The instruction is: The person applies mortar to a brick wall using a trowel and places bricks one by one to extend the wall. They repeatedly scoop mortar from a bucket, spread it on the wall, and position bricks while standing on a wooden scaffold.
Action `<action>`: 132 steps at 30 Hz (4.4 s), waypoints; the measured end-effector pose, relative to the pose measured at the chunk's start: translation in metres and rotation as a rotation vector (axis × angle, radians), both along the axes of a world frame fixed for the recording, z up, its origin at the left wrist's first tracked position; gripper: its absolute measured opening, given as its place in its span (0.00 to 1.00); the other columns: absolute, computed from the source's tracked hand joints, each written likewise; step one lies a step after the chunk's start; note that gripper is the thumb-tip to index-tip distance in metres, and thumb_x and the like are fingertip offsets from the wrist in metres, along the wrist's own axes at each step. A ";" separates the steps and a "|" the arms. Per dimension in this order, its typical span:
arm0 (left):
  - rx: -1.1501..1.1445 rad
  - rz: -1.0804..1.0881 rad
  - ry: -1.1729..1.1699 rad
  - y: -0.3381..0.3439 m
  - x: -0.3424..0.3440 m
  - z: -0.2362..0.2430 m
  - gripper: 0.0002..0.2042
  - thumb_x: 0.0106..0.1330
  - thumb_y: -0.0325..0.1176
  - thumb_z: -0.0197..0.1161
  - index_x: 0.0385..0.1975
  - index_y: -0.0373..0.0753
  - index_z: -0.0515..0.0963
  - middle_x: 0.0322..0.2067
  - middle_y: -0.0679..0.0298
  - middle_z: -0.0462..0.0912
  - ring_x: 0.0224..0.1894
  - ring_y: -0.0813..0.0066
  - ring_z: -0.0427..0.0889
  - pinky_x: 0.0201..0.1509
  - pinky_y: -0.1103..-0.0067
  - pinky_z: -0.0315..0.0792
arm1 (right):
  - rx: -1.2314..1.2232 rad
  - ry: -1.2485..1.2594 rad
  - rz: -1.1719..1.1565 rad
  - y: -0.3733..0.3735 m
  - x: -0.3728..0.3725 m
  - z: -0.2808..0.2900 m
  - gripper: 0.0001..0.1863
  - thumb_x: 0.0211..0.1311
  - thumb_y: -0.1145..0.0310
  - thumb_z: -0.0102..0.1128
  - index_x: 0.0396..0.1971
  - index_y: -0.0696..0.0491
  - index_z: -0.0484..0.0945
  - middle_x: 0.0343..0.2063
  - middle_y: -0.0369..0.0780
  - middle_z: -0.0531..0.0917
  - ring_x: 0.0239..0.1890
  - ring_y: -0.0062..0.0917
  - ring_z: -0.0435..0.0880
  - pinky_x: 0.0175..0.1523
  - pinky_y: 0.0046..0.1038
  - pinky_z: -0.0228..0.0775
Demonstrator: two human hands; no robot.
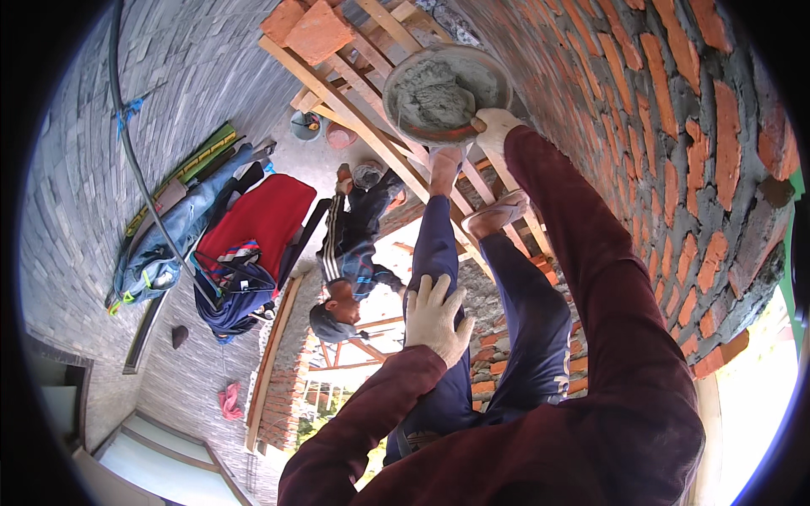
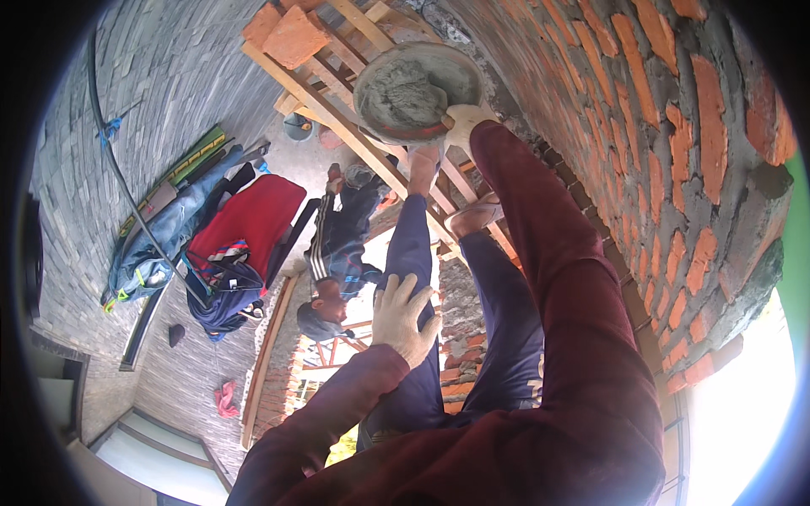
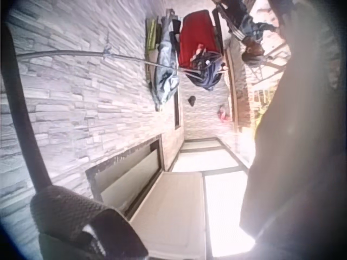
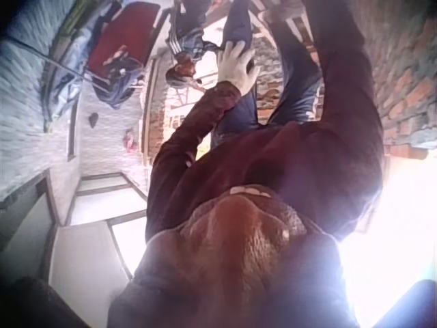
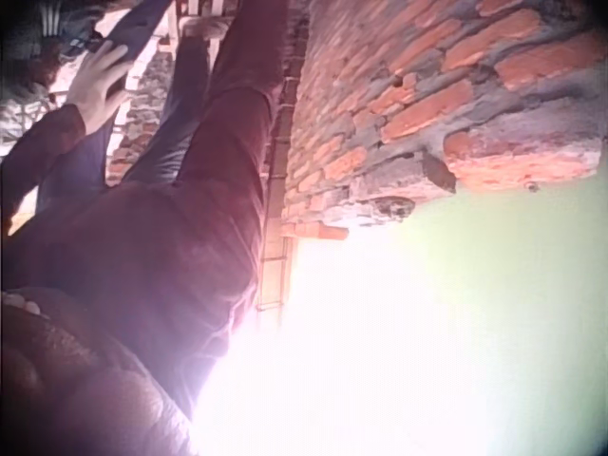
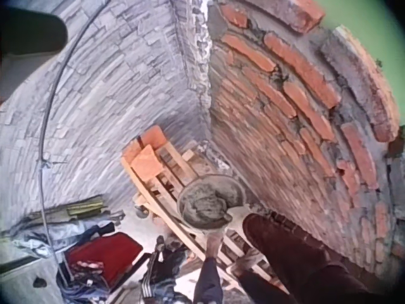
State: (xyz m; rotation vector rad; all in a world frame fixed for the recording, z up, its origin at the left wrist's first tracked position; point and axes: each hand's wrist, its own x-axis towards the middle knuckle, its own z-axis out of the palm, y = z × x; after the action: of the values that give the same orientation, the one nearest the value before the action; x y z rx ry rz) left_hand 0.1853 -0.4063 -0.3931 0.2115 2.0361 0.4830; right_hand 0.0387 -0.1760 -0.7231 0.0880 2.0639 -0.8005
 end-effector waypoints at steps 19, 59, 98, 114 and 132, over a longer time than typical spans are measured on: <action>-0.081 -0.326 0.114 0.023 0.009 -0.009 0.26 0.66 0.51 0.67 0.60 0.43 0.83 0.68 0.52 0.75 0.74 0.43 0.66 0.76 0.54 0.61 | -0.268 0.133 -0.553 0.163 0.130 0.447 0.26 0.62 0.62 0.66 0.59 0.58 0.77 0.37 0.48 0.86 0.40 0.39 0.90 0.47 0.39 0.81; -0.149 -0.640 0.062 0.060 -0.041 -0.009 0.26 0.70 0.53 0.62 0.63 0.46 0.81 0.69 0.58 0.75 0.74 0.55 0.66 0.79 0.60 0.59 | 0.191 0.144 -0.941 0.247 0.180 0.647 0.15 0.77 0.63 0.55 0.51 0.60 0.76 0.32 0.51 0.83 0.37 0.47 0.87 0.43 0.43 0.76; -0.117 -0.699 0.055 0.064 -0.021 -0.011 0.25 0.68 0.50 0.65 0.61 0.44 0.82 0.68 0.53 0.76 0.74 0.49 0.66 0.80 0.59 0.59 | 0.646 0.614 -1.041 0.166 0.252 0.448 0.18 0.72 0.63 0.61 0.57 0.54 0.76 0.38 0.45 0.86 0.37 0.42 0.89 0.41 0.38 0.83; -0.052 -0.386 0.077 0.022 0.012 -0.013 0.24 0.67 0.49 0.67 0.58 0.42 0.83 0.67 0.54 0.77 0.73 0.45 0.66 0.75 0.55 0.62 | 0.346 0.182 -0.179 0.111 0.106 0.305 0.18 0.69 0.68 0.59 0.55 0.59 0.75 0.44 0.51 0.86 0.42 0.46 0.91 0.42 0.45 0.85; 0.059 0.074 0.066 0.000 0.010 -0.017 0.23 0.62 0.41 0.73 0.56 0.43 0.83 0.63 0.55 0.77 0.70 0.43 0.69 0.72 0.50 0.62 | 0.014 0.090 0.248 0.018 -0.029 0.000 0.13 0.69 0.66 0.56 0.40 0.58 0.85 0.41 0.57 0.86 0.47 0.55 0.86 0.53 0.48 0.79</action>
State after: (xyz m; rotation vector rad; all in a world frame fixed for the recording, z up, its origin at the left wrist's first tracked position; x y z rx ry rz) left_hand 0.1955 -0.4068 -0.4097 0.1907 2.1019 0.5889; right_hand 0.0098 -0.1585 -0.7236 -0.1959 2.1138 -0.6471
